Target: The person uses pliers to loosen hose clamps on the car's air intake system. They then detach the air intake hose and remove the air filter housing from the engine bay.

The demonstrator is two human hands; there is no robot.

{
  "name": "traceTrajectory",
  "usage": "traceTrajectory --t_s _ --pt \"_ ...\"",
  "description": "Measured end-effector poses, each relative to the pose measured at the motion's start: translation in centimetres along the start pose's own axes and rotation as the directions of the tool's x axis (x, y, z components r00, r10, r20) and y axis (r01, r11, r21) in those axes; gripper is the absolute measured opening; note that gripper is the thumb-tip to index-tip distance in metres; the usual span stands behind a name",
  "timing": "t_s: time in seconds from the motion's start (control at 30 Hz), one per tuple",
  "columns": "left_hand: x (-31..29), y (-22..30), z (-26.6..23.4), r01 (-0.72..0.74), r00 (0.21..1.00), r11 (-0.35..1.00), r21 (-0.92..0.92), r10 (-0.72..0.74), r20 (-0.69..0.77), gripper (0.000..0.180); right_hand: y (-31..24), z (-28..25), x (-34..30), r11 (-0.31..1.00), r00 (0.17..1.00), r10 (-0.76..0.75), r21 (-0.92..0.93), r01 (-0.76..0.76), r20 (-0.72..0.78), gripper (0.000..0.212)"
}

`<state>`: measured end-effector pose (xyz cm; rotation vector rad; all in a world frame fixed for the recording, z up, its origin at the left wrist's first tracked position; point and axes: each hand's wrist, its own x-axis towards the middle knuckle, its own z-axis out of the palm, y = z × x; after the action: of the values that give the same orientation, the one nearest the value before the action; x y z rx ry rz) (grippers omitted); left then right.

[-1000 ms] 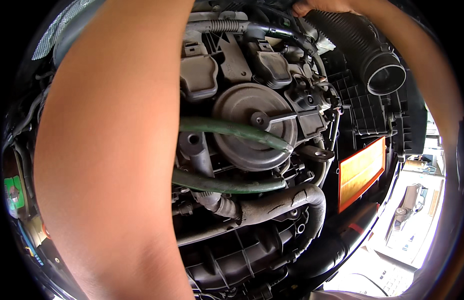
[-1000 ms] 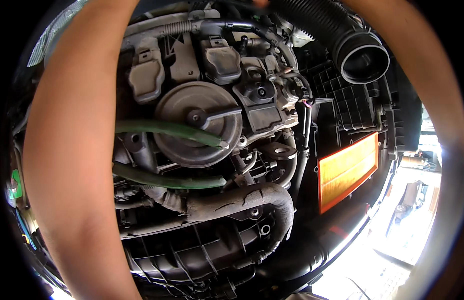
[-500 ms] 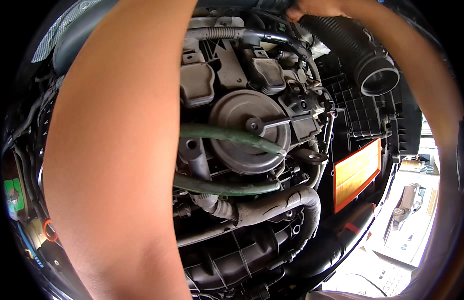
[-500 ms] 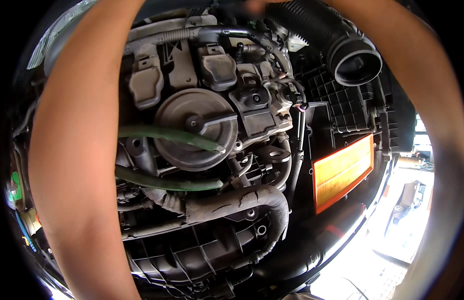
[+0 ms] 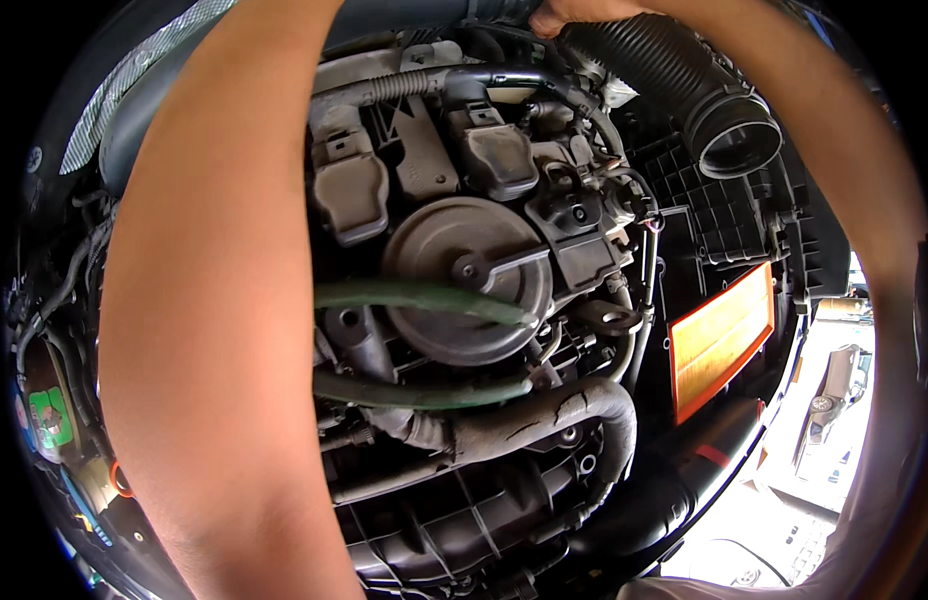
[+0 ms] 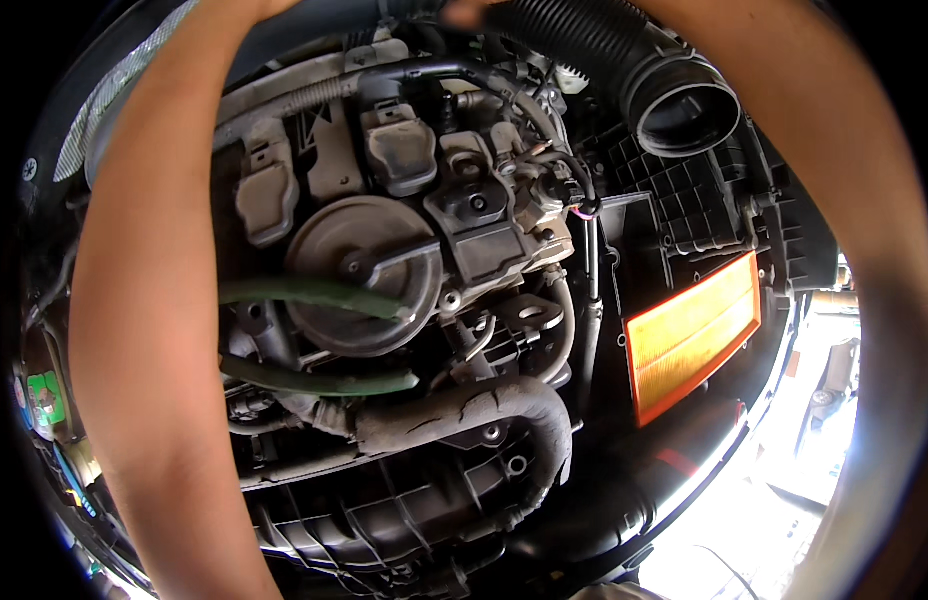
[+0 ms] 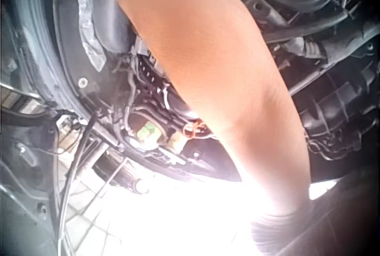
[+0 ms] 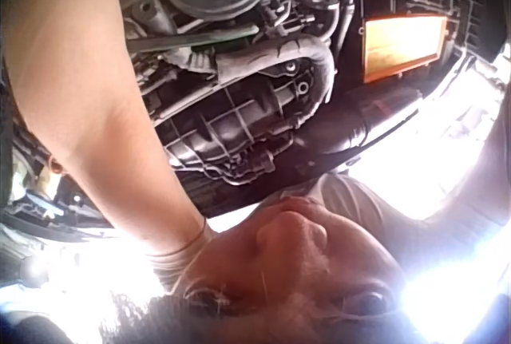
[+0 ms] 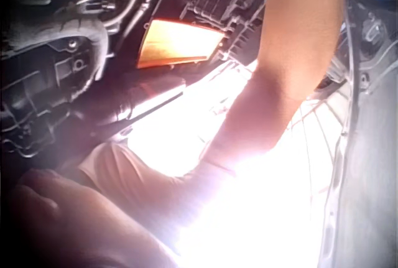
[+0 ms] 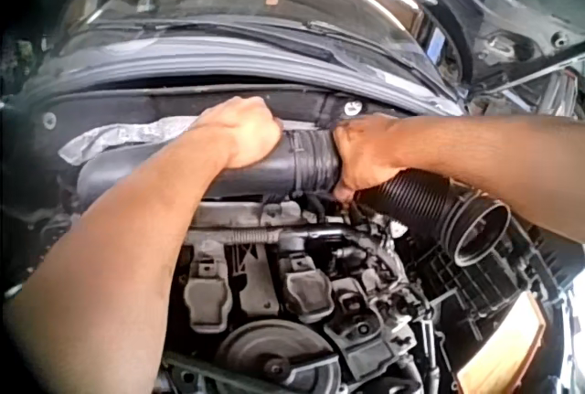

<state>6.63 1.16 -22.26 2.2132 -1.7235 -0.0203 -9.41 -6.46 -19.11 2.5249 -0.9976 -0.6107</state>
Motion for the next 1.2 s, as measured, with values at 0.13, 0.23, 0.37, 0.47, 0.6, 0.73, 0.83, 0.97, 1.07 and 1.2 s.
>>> traceTrajectory --t_s 0.13,0.23,0.37,0.47,0.6,0.73,0.83,0.97,1.07,1.2 --pt "1.3 0.2 0.3 0.041 0.994 0.995 0.089 -0.032 -0.103 0.049 -0.2 0.8 -0.5 0.998 0.981 0.066 0.008 -0.066 -0.18 0.078" --pt "1.3 0.1 0.3 0.055 0.998 0.995 0.086 -0.051 -0.049 0.049 -0.1 1.7 -0.8 0.973 0.968 0.175 0.181 -0.142 -0.182 0.081" --pt "0.7 0.3 0.7 0.103 0.988 0.992 0.071 -0.094 -0.124 0.057 1.3 1.6 -1.2 0.978 0.963 -0.041 0.185 0.093 -0.266 0.093" --pt "0.6 0.5 0.5 0.184 0.983 0.982 0.046 -0.183 -0.027 0.054 3.7 1.4 -0.6 0.904 0.981 -0.122 0.39 0.173 -0.15 0.102" --pt "0.3 0.7 -0.1 0.19 0.981 0.981 0.044 -0.191 0.028 0.053 5.7 1.4 1.0 0.651 0.972 -0.236 0.745 0.149 0.011 0.103" --pt "-0.2 1.0 -0.4 0.202 0.979 0.979 -0.021 -0.203 -0.008 0.053 5.0 0.7 1.3 0.702 0.968 -0.24 0.701 0.123 0.07 0.091" --pt "-0.5 1.2 -0.1 0.212 0.977 0.976 -0.052 -0.213 -0.007 0.053 3.8 0.0 0.6 0.783 0.987 -0.147 0.618 0.077 0.064 0.087" --pt "-0.7 1.2 0.0 0.2 0.978 0.978 -0.057 -0.203 -0.049 0.052 2.7 -1.4 0.7 0.882 0.987 -0.136 0.464 0.081 0.085 0.075" --pt "-0.7 1.0 -0.1 0.135 0.986 0.986 -0.101 -0.143 -0.08 0.048 2.9 -1.6 0.9 0.934 0.993 -0.108 0.348 0.083 0.054 0.072" --pt "-0.2 1.2 0.1 0.171 0.985 0.981 0.092 -0.171 -0.002 0.053 3.5 -0.6 0.5 0.775 0.95 -0.311 0.581 0.247 0.01 0.047"
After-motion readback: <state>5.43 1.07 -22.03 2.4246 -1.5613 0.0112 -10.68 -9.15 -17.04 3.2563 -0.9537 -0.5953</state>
